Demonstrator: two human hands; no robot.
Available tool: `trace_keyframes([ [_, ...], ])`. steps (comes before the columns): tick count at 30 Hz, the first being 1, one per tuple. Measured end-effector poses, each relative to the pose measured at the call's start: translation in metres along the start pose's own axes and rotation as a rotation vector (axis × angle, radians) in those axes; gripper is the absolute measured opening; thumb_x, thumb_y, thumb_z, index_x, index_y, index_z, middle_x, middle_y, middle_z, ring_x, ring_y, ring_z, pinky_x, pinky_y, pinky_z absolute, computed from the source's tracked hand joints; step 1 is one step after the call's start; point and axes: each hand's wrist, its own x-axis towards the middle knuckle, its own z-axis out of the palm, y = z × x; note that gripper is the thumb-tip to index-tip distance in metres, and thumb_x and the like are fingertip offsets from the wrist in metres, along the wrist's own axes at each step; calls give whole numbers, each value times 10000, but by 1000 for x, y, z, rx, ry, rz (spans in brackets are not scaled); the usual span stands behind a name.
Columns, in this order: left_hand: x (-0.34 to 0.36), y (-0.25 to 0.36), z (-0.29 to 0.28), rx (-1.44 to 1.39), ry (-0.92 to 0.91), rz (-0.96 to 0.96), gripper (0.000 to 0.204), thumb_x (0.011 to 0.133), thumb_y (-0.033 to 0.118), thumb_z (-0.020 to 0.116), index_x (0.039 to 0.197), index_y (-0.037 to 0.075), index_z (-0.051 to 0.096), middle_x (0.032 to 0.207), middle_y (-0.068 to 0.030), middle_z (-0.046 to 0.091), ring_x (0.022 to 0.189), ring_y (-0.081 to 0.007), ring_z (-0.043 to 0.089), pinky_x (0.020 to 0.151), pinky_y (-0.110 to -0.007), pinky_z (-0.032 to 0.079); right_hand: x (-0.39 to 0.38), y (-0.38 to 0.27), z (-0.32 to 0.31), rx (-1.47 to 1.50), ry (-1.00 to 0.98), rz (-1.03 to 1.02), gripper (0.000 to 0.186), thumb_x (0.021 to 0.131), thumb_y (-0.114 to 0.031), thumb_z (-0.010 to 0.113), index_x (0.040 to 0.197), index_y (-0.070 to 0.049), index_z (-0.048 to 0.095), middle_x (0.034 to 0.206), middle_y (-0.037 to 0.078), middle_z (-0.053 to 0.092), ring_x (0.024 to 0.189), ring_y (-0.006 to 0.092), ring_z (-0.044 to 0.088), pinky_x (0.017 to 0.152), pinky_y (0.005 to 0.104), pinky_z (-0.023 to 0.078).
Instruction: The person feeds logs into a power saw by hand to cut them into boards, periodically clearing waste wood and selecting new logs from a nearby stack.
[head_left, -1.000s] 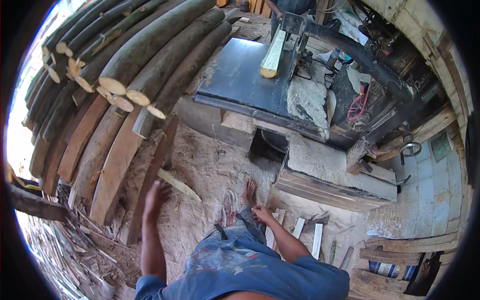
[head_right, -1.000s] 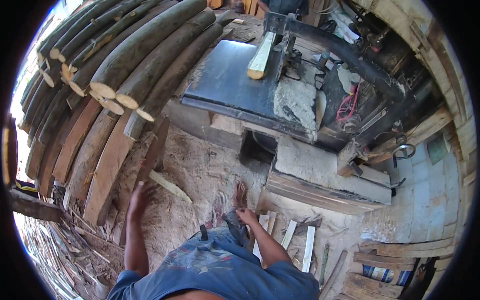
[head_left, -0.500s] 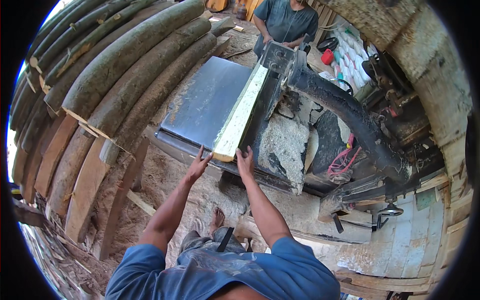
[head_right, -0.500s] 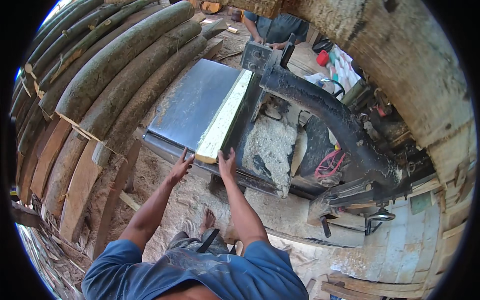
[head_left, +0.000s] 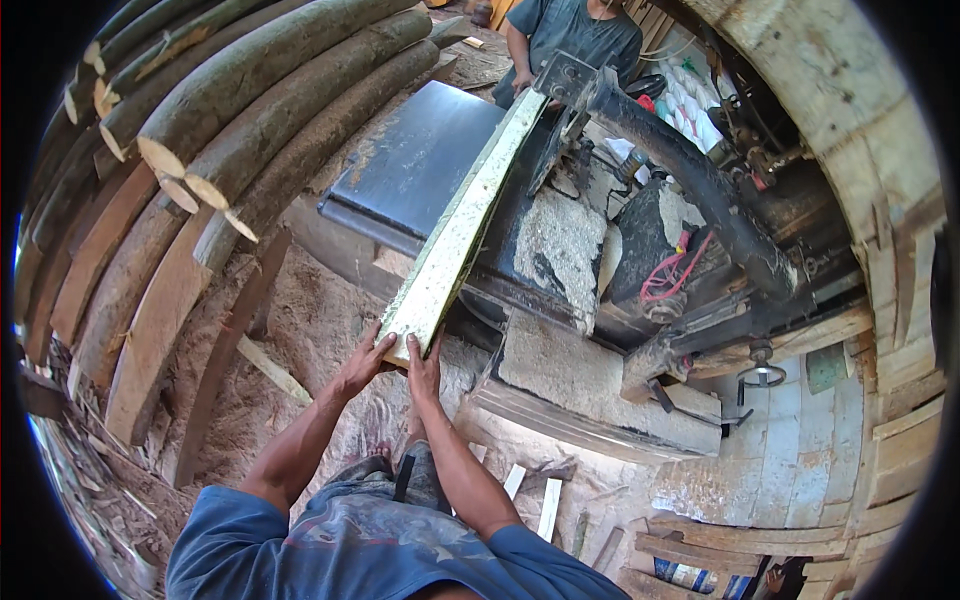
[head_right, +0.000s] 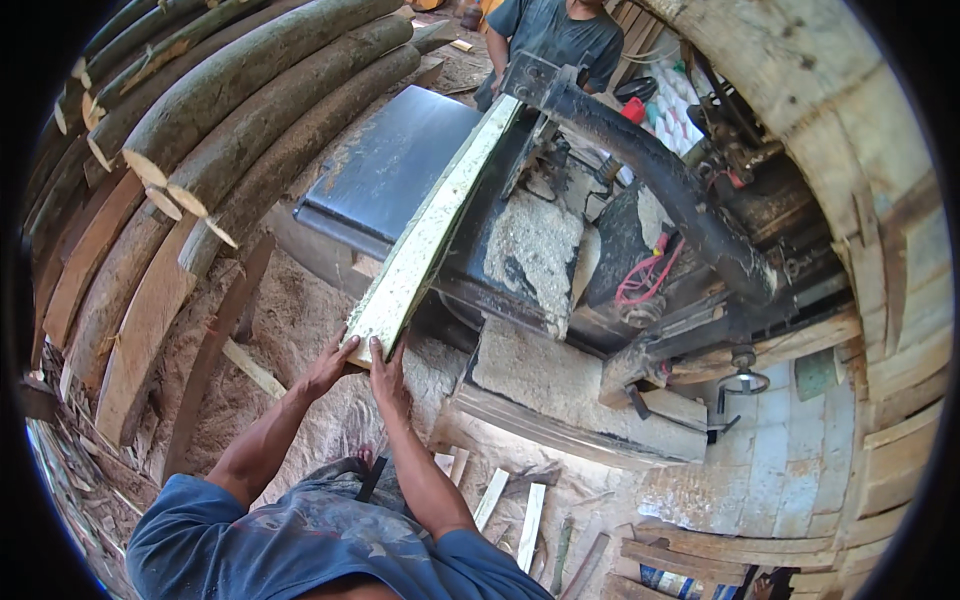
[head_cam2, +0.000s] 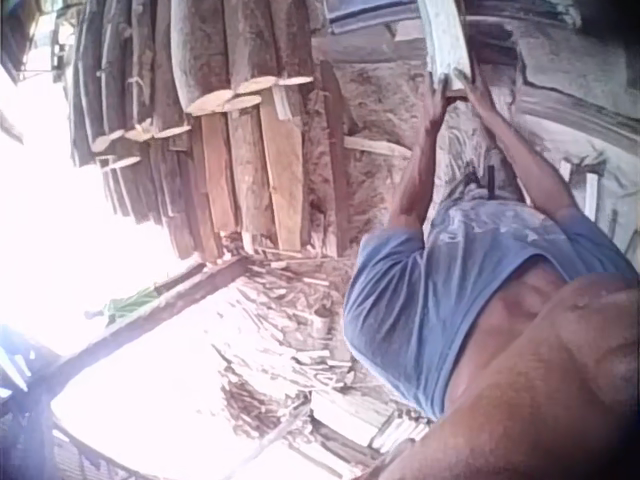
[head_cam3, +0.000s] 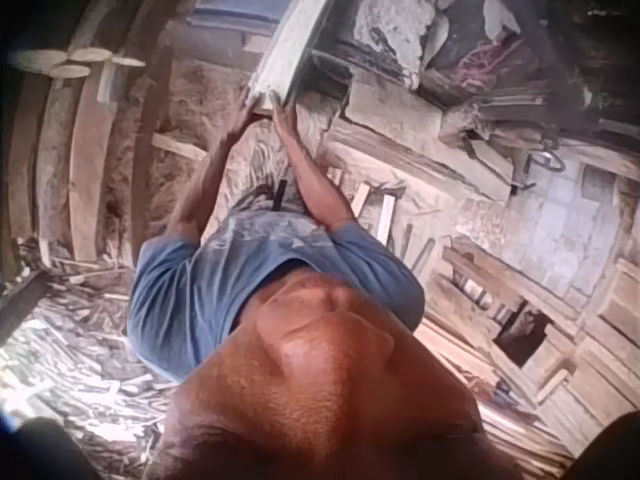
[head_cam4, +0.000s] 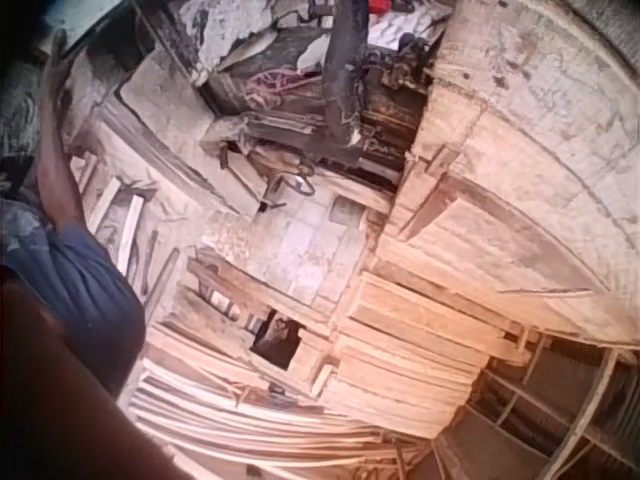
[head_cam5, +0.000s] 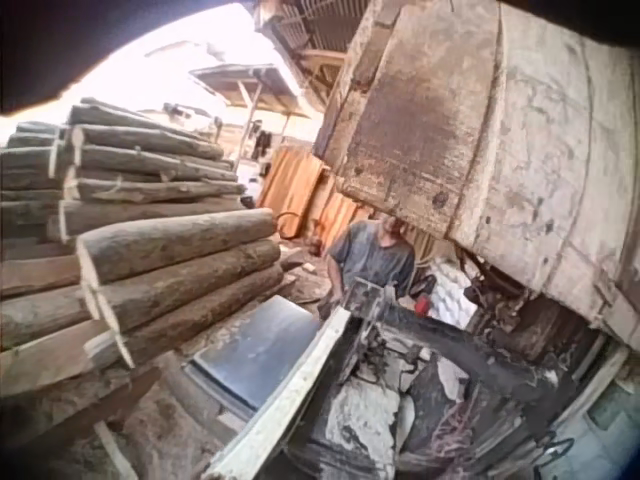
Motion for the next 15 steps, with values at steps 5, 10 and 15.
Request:
trace_keyframes([
  [5, -76, -24, -14, 17, -20, -21, 855, 834, 433, 561, 1395, 26, 60, 1288, -232, 367, 1084, -266, 495, 877, -353, 454, -78, 30, 15, 49, 46, -47, 812, 827, -532, 485, 1410, -135, 82, 1211, 258, 471, 1082, 375, 499, 866, 393, 418],
  [10, -149, -56, -38, -25, -19, -43, 822, 847, 402, 556, 1402, 58, 57, 1292, -206, 373, 1080, -263, 498, 875, -360, 457, -161, 40, 29, -17, 36, -7, 811, 827, -545, 473, 1409, -135, 87, 1245, 260, 440, 1107, 385, 479, 892, 394, 402],
  [15, -233, -78, -49, -87, -85, -27, 709, 881, 331, 526, 1389, 61, 113, 1238, -174, 424, 1037, -256, 525, 848, -358, 471, -243, 72, 43, 63, 43, -19, 822, 822, -560, 468, 1399, -73, 141, 1325, 238, 355, 1188, 357, 399, 947, 368, 356],
])
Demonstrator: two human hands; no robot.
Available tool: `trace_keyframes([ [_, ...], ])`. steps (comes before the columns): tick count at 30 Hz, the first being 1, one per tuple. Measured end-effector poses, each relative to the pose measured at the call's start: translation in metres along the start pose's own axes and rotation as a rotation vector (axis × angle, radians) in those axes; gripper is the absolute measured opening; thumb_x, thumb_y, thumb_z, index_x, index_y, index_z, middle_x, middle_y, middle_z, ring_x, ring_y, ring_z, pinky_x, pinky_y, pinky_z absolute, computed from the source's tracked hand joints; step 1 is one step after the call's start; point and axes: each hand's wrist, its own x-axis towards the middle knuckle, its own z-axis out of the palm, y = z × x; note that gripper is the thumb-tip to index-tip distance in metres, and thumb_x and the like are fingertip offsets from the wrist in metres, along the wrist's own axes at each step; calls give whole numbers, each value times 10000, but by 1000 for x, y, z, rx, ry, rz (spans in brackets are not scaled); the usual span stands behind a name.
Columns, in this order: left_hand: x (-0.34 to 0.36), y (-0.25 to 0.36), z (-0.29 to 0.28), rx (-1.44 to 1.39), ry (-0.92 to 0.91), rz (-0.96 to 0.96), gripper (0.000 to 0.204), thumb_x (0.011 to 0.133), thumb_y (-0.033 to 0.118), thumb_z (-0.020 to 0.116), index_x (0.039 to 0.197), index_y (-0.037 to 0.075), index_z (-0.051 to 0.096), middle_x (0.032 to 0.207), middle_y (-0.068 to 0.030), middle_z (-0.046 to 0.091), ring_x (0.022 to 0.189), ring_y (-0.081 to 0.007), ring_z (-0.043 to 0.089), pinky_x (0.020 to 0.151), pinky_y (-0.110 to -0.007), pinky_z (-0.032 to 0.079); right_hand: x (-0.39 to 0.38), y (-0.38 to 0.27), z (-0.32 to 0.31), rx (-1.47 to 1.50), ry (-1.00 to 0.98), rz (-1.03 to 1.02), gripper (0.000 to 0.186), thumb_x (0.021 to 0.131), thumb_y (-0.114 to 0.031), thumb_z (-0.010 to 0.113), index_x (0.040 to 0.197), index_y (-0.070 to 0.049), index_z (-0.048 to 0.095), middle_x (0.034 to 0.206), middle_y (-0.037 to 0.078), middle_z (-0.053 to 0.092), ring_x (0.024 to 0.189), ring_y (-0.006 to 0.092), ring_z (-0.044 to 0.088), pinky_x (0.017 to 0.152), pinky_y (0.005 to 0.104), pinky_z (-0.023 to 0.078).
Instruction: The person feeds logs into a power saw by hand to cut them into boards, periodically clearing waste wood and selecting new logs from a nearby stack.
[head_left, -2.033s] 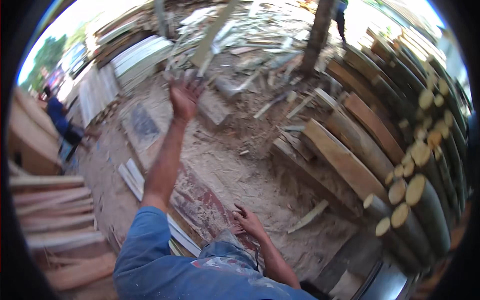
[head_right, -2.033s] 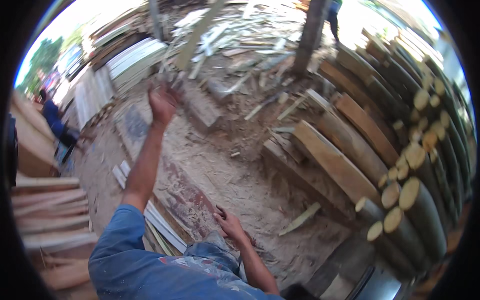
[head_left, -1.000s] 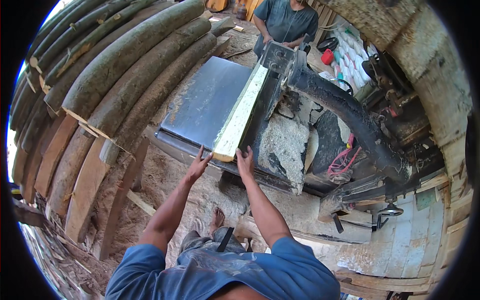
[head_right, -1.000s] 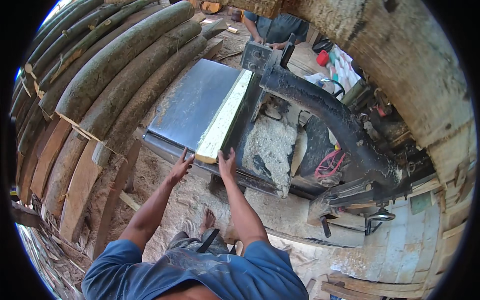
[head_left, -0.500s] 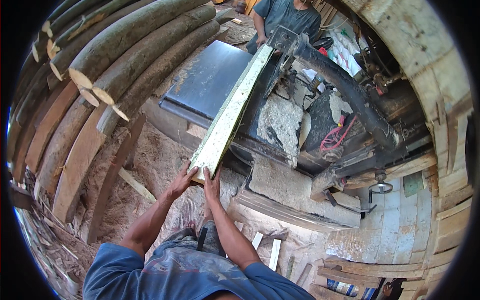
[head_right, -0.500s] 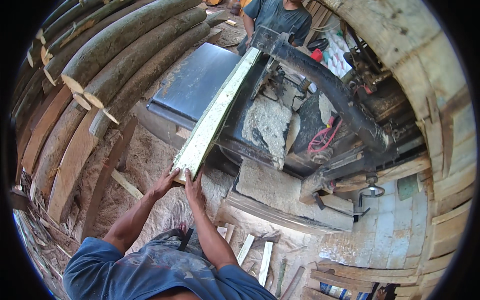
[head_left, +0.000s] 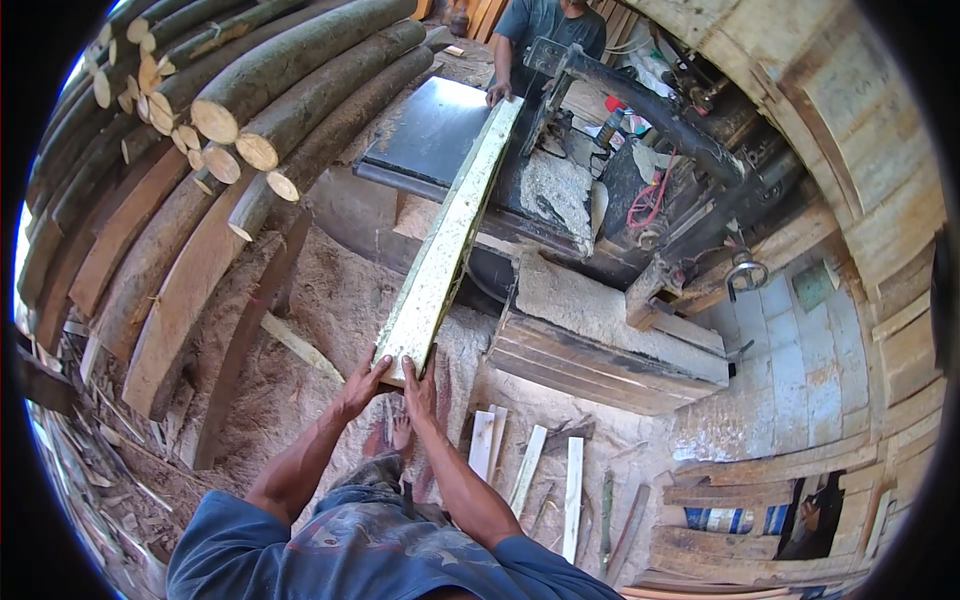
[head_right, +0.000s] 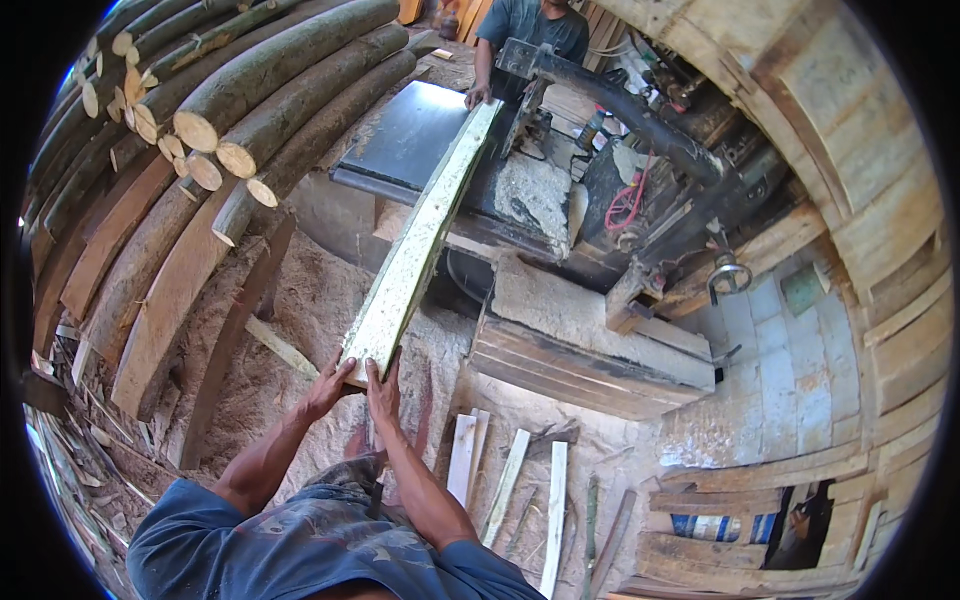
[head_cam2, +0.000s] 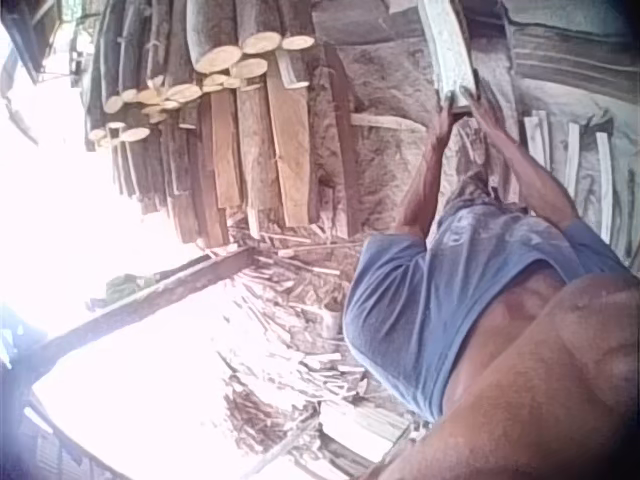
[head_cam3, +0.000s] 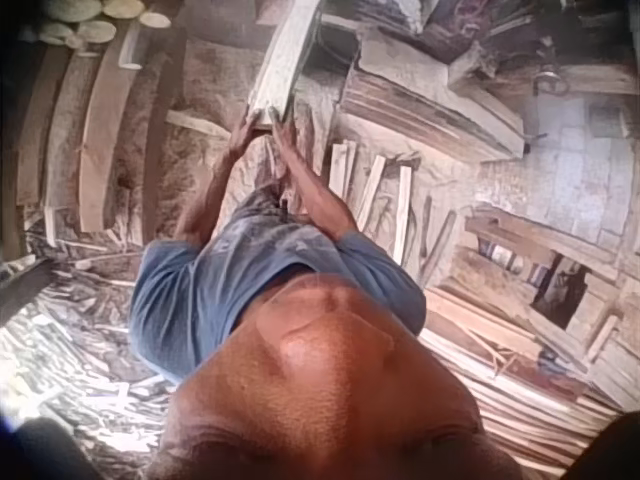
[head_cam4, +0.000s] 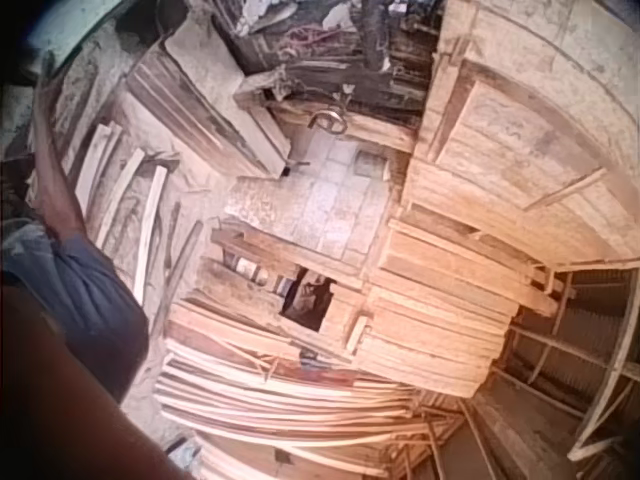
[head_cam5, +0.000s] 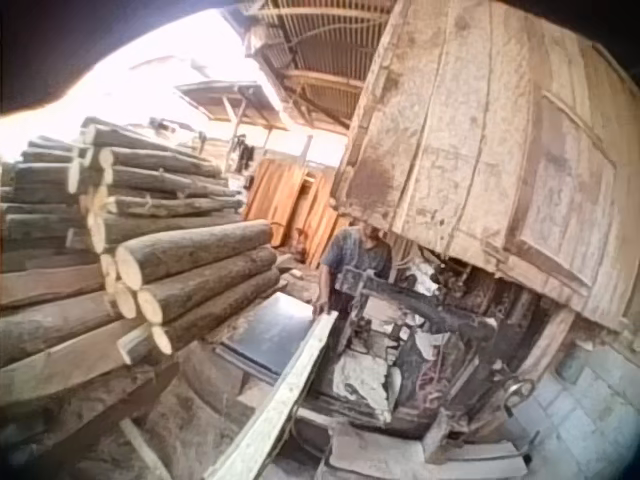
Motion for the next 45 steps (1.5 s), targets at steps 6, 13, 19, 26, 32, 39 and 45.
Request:
trace_keyframes([
  [6, -74, -37, -19, 18, -91, 32, 713, 877, 332, 532, 1388, 67, 111, 1205, -174, 453, 992, -276, 552, 805, -366, 493, -81, 34, 9, -57, 61, 40, 764, 825, -507, 502, 1389, -96, 193, 1231, 236, 461, 1091, 372, 485, 880, 380, 407],
  [13, -167, -85, -70, 11, -89, -9, 668, 881, 333, 522, 1372, 79, 148, 1203, -186, 452, 999, -279, 545, 794, -376, 496, -192, 52, 33, -85, 40, 26, 762, 811, -513, 508, 1377, -92, 221, 1224, 249, 461, 1096, 368, 487, 914, 401, 388],
  [19, -264, -150, -56, -65, 74, -163, 644, 828, 199, 618, 1306, -5, 237, 1166, -164, 486, 979, -246, 553, 792, -357, 483, -229, 116, -6, 652, -61, 278, 594, 833, -453, 525, 1212, -2, 453, 1126, 147, 548, 1008, 275, 532, 883, 358, 405],
  [26, -158, -93, -9, -15, 192, -148, 559, 784, 209, 666, 1204, 14, 353, 990, -120, 559, 818, -208, 589, 641, -341, 516, -174, 143, -88, 374, 146, 399, 258, 871, -199, 506, 1026, -1, 562, 802, 95, 615, 616, 153, 561, 577, 259, 483],
  [32, 67, -2, 16, -147, 105, -50, 732, 815, 349, 610, 1345, 99, 170, 1158, -182, 466, 972, -287, 537, 730, -367, 506, -223, 108, -138, 346, 239, 579, 377, 895, -294, 488, 1072, 38, 523, 789, 140, 616, 627, 177, 577, 579, 306, 505],
  [39, 260, -50, 72, -38, -15, -26, 1021, 736, 600, 575, 1396, 147, -58, 1314, -94, 358, 1189, -262, 373, 829, -411, 387, -287, 114, -185, 597, 351, 909, 318, 836, -333, 587, 898, -22, 570, 682, 90, 568, 525, 168, 491, 502, 326, 425],
  [45, 150, -151, 200, 183, -81, 98, 502, 847, 463, 512, 1139, 58, 565, 754, -21, 600, 636, -89, 508, 574, -274, 444, -206, 121, -225, 296, 194, 885, 248, 833, -271, 558, 832, -26, 589, 638, 87, 569, 466, 162, 472, 432, 327, 388],
])
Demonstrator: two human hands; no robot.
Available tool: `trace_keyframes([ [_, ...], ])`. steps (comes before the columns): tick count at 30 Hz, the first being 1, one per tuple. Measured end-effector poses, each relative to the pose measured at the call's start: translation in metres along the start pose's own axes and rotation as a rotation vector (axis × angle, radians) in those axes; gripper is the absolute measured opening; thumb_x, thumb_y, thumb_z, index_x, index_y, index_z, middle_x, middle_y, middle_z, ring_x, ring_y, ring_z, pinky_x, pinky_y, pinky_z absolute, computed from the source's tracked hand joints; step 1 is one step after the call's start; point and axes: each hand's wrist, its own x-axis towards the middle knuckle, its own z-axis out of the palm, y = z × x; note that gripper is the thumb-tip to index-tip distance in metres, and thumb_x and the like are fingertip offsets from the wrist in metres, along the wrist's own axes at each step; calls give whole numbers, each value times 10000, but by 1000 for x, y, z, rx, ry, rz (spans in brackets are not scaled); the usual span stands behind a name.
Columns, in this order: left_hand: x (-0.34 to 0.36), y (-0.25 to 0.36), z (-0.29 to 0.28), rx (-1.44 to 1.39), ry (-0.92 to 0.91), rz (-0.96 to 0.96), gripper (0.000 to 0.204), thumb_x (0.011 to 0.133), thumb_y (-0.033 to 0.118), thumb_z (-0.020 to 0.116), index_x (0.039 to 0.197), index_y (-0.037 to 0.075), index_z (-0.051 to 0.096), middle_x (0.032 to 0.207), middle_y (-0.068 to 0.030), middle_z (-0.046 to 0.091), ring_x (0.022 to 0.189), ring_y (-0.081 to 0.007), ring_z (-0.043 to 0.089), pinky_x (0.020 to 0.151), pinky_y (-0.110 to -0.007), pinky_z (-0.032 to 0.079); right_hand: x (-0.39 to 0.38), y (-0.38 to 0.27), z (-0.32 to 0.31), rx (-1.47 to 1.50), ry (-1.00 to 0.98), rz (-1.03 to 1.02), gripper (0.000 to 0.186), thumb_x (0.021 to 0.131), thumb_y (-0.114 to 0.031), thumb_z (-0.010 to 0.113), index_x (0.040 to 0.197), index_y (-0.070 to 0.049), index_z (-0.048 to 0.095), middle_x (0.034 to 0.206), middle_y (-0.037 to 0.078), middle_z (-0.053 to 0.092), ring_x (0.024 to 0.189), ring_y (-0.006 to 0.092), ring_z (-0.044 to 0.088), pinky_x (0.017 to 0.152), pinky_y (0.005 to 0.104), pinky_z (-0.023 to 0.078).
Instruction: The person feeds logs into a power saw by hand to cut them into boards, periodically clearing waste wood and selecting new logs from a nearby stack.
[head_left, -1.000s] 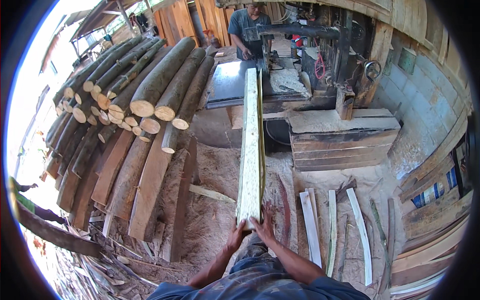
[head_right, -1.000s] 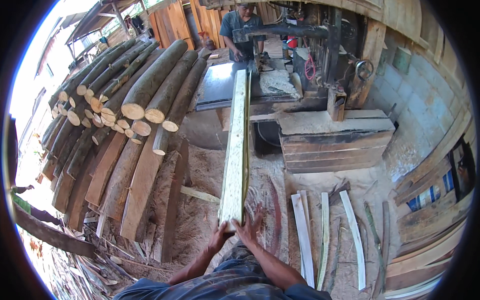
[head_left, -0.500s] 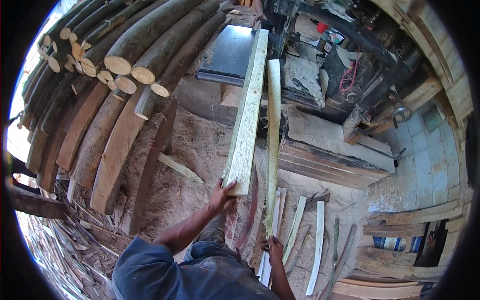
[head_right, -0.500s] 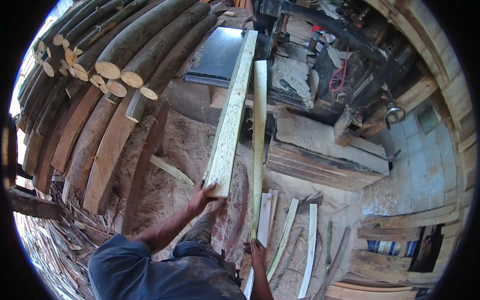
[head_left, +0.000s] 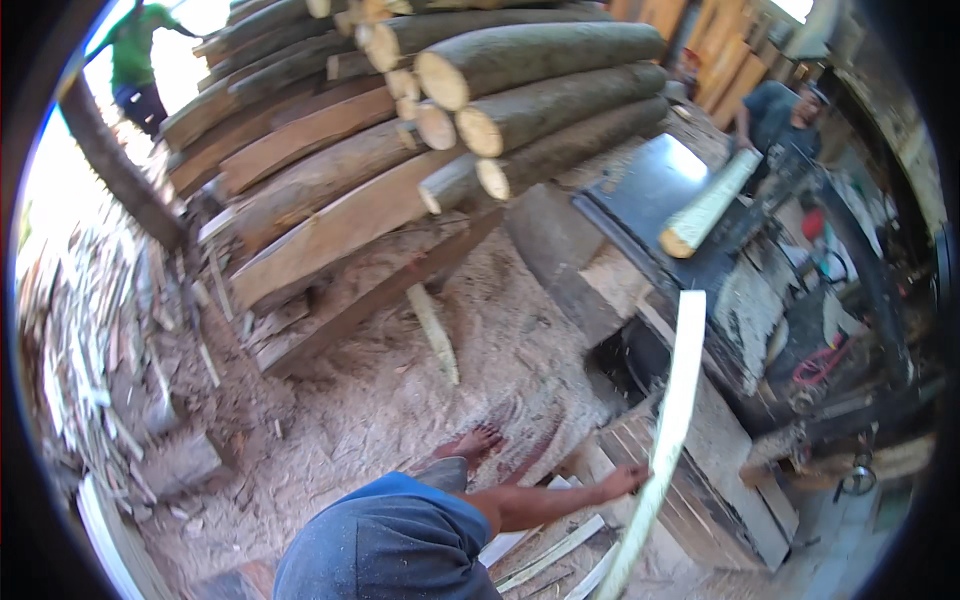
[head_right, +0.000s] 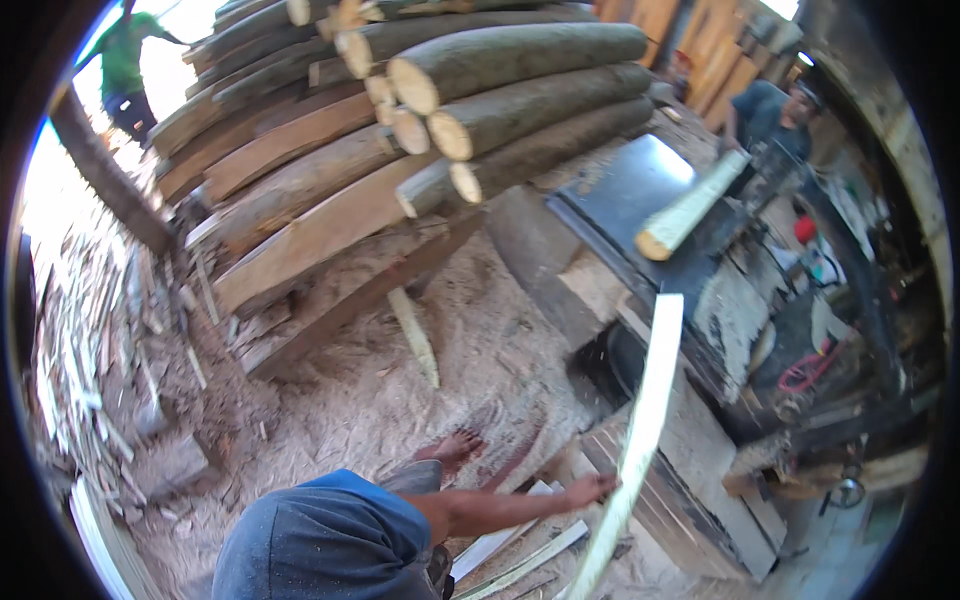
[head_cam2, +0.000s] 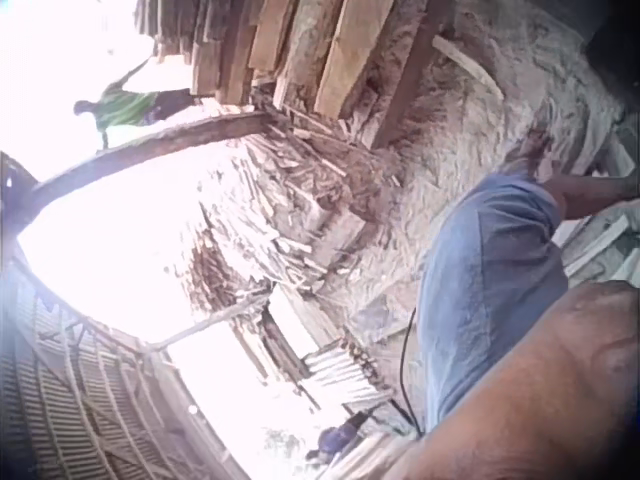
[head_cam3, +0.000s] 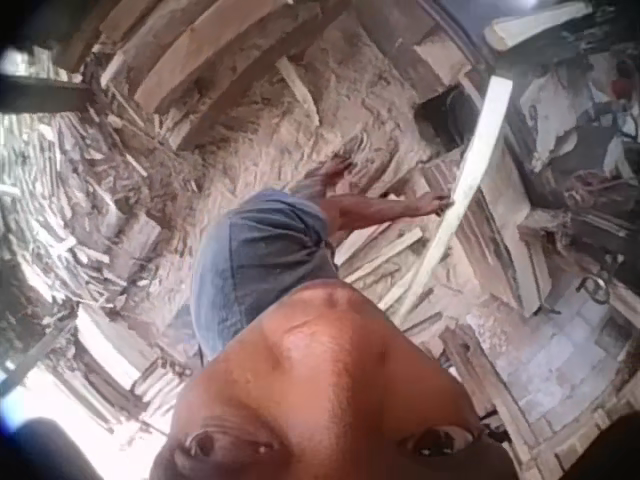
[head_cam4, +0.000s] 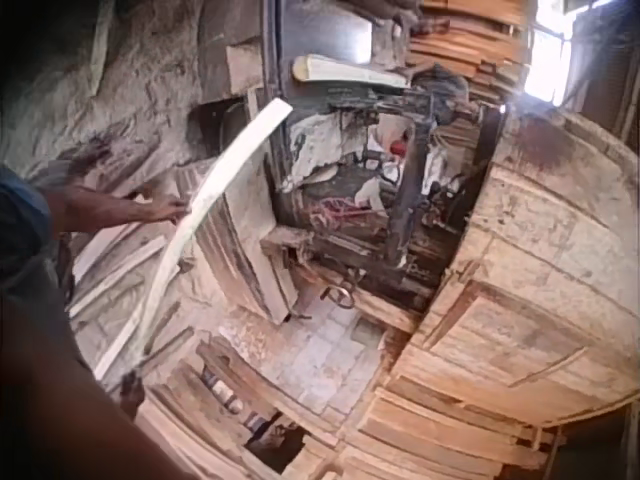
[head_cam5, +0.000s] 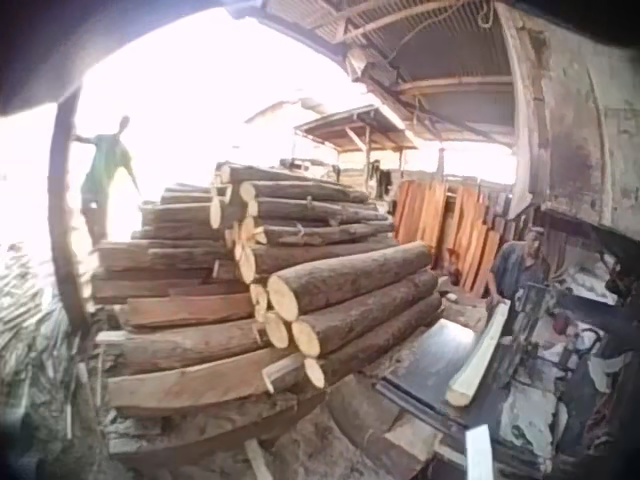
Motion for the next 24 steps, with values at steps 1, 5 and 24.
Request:
trace_keyframes([
  [1, -40, 1, 14, -96, -62, -42, 505, 847, 438, 527, 1122, 16, 562, 815, -29, 602, 686, -79, 507, 590, -263, 446, 12, -7, -4, -51, -2, -27, 238, 833, -261, 553, 822, -26, 592, 630, 87, 569, 456, 161, 469, 420, 327, 382],
  [5, -157, -34, -16, -384, 178, -132, 392, 816, 341, 605, 1017, 7, 557, 847, -47, 576, 705, -120, 538, 603, -284, 470, 72, -38, -19, -382, 35, -112, 210, 831, -220, 533, 778, -29, 605, 600, 85, 570, 416, 156, 457, 373, 328, 358],
  [24, -749, 248, -366, 170, 1850, 872, 485, 920, 430, 336, 1306, 141, 376, 1106, -116, 551, 995, -204, 531, 891, -354, 400, -153, 20, 372, -1221, -1918, -130, 434, 908, -347, 472, 1265, -101, 461, 1020, 88, 616, 904, 152, 580, 775, 281, 465],
])
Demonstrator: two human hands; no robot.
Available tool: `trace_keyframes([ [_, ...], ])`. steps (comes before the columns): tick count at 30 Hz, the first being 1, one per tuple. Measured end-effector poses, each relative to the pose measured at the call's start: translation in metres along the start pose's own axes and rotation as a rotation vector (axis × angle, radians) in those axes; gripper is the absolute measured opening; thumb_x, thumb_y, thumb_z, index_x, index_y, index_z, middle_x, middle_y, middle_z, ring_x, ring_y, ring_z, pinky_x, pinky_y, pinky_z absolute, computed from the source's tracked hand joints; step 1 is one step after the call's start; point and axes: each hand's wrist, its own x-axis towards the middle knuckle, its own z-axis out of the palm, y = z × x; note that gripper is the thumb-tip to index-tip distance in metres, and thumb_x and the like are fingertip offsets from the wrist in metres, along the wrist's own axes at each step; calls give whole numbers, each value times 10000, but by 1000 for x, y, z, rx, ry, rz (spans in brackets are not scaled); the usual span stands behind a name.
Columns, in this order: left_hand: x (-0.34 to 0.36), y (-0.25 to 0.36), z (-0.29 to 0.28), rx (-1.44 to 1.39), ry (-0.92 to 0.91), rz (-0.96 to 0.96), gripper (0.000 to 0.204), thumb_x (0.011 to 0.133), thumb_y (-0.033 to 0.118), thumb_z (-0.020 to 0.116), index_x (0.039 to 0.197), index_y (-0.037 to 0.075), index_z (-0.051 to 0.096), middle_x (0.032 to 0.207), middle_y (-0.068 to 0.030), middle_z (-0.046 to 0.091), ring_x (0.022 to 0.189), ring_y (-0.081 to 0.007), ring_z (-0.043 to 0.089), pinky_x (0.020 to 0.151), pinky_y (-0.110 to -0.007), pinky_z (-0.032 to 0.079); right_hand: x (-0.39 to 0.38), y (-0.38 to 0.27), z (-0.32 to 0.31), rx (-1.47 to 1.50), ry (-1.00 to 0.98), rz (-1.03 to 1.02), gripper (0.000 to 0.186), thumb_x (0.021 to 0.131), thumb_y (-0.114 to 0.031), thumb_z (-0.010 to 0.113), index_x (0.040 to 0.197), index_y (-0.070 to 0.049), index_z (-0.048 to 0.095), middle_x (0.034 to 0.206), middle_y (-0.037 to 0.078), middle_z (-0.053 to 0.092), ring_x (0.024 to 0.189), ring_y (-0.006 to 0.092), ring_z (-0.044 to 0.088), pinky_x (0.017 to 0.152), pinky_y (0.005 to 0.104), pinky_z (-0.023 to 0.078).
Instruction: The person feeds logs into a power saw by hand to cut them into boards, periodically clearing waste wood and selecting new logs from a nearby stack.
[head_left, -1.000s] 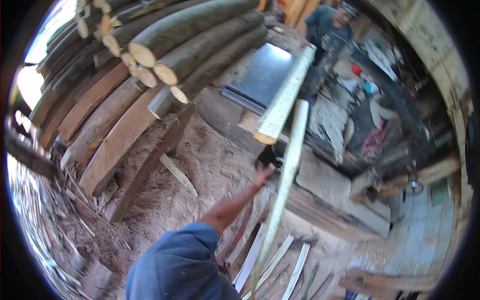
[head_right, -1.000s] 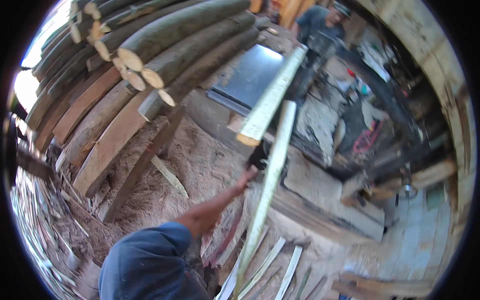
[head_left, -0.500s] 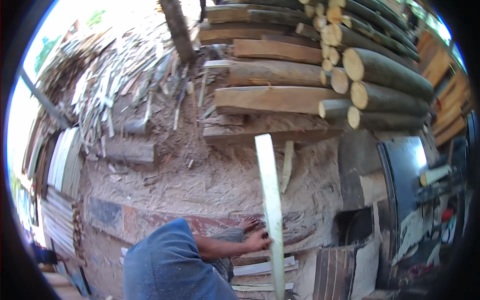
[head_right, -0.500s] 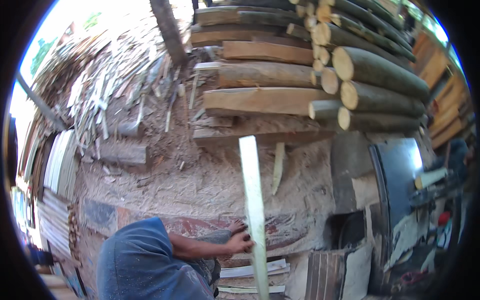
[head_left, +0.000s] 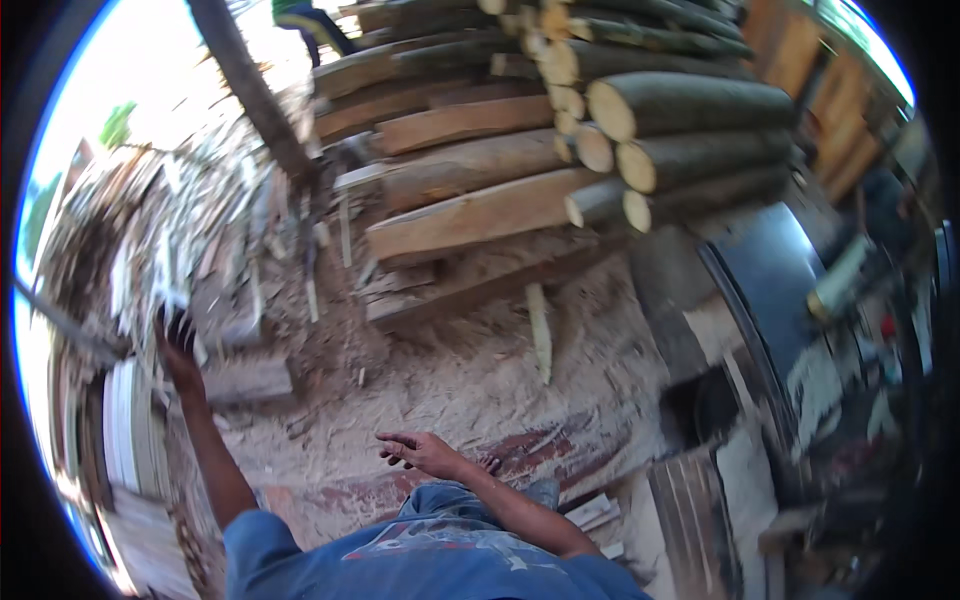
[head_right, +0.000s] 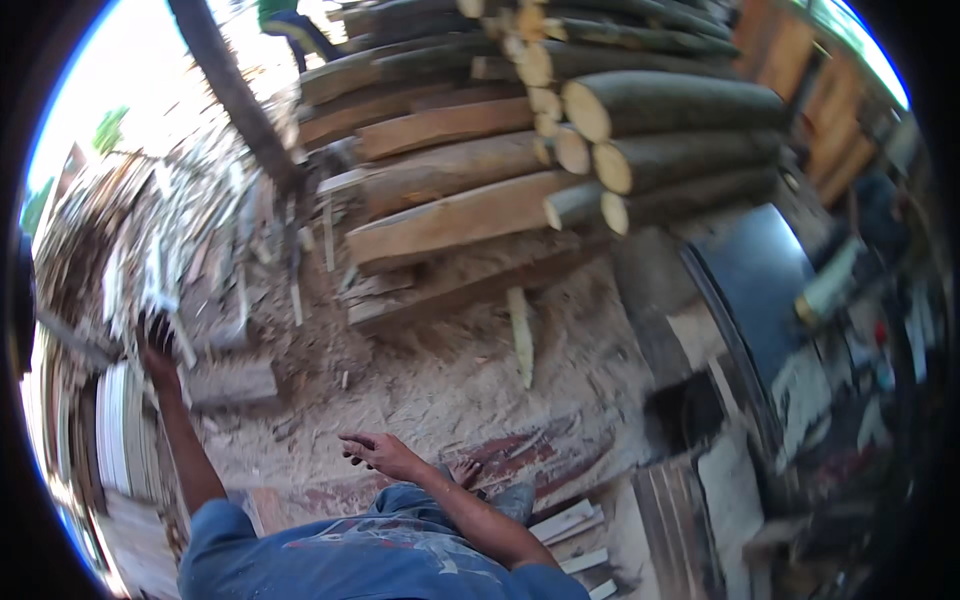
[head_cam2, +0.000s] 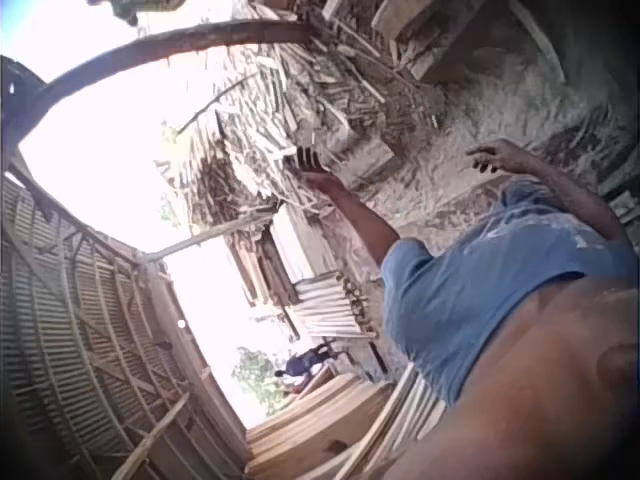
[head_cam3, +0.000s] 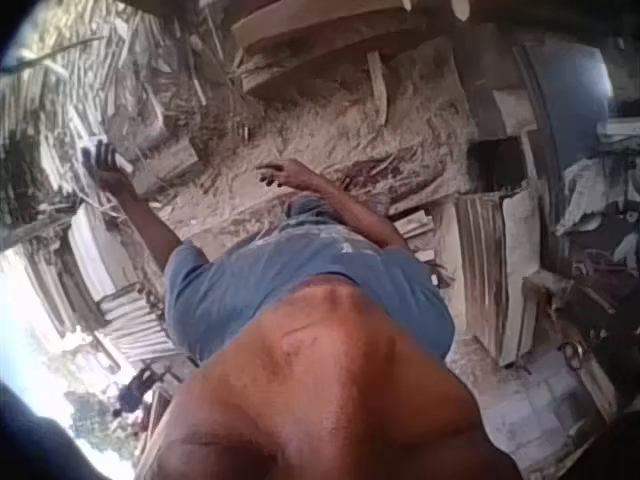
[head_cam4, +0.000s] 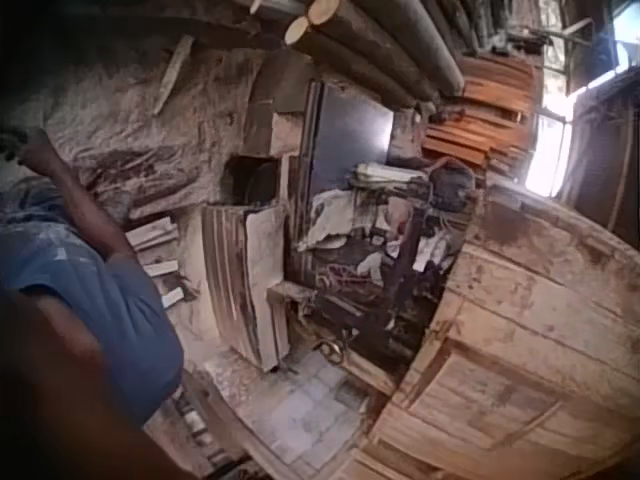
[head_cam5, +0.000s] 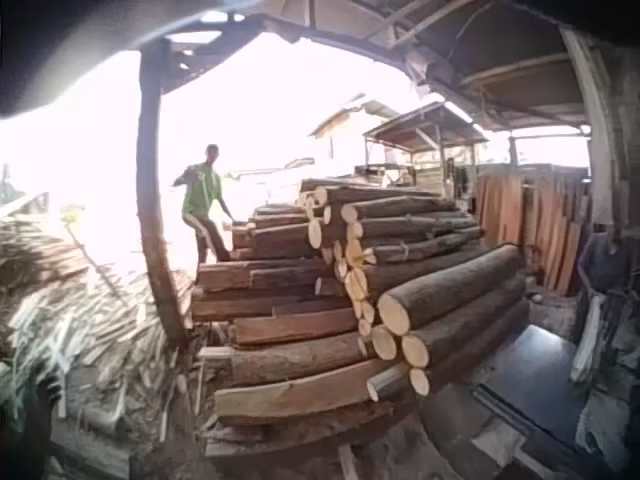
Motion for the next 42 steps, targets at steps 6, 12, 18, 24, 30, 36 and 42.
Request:
trace_keyframes([
  [6, -247, -212, 182, 350, -586, -1053, 722, 824, 604, 424, 1335, 105, 317, 1240, -148, 473, 1059, -304, 498, 866, -417, 393, -180, 202, -196, -102, 1080, 267, 402, 840, -319, 540, 1056, 18, 582, 839, 111, 657, 676, 155, 631, 632, 301, 501],
  [12, -440, -192, 547, 246, -1607, -780, 541, 894, 428, 451, 1269, 40, 406, 1075, -105, 586, 911, -178, 564, 774, -300, 431, -413, 115, -369, 259, 1895, -23, 342, 884, -370, 489, 1082, -98, 552, 861, 12, 635, 661, 104, 598, 518, 237, 457],
  [18, -563, -154, 809, 117, -1815, -408, 715, 833, 494, 513, 1292, -28, 345, 1139, -236, 529, 1079, -274, 510, 900, -330, 387, -517, 14, -502, 72, 2273, -349, 441, 875, -350, 507, 1199, -52, 479, 963, 48, 613, 823, 116, 583, 678, 232, 461],
  [24, -597, -149, 859, 273, -1839, -618, 983, 716, 629, 568, 1347, -38, 215, 1232, -248, 446, 1063, -303, 503, 851, -356, 433, -507, -2, -503, 162, 2043, -196, 684, 850, -443, 508, 1291, 50, 331, 1286, 183, 421, 1190, 259, 407, 979, 311, 321],
  [30, -577, -149, 751, 174, -1921, -979, 849, 780, 551, 557, 1325, -23, 251, 1193, -175, 483, 1035, -258, 521, 793, -370, 472, -436, 22, -417, 344, 1984, -294, 786, 830, -532, 494, 1367, -30, 215, 1328, 176, 362, 1195, 279, 383, 967, 341, 326],
  [36, -534, -147, 646, 145, -1855, -912, 651, 824, 520, 514, 1231, 28, 385, 1032, -93, 538, 894, -183, 550, 735, -339, 487, -368, 25, -318, 372, 2010, -236, 742, 839, -522, 489, 1351, -36, 261, 1284, 169, 414, 1151, 273, 425, 942, 337, 344],
  [42, -504, -165, 543, 92, -1828, -941, 703, 821, 506, 534, 1291, 24, 331, 1025, -81, 540, 830, -164, 564, 676, -304, 496, -311, 65, -237, 223, 2083, -234, 683, 863, -505, 456, 1337, -37, 308, 1259, 158, 447, 1135, 262, 444, 934, 325, 349],
])
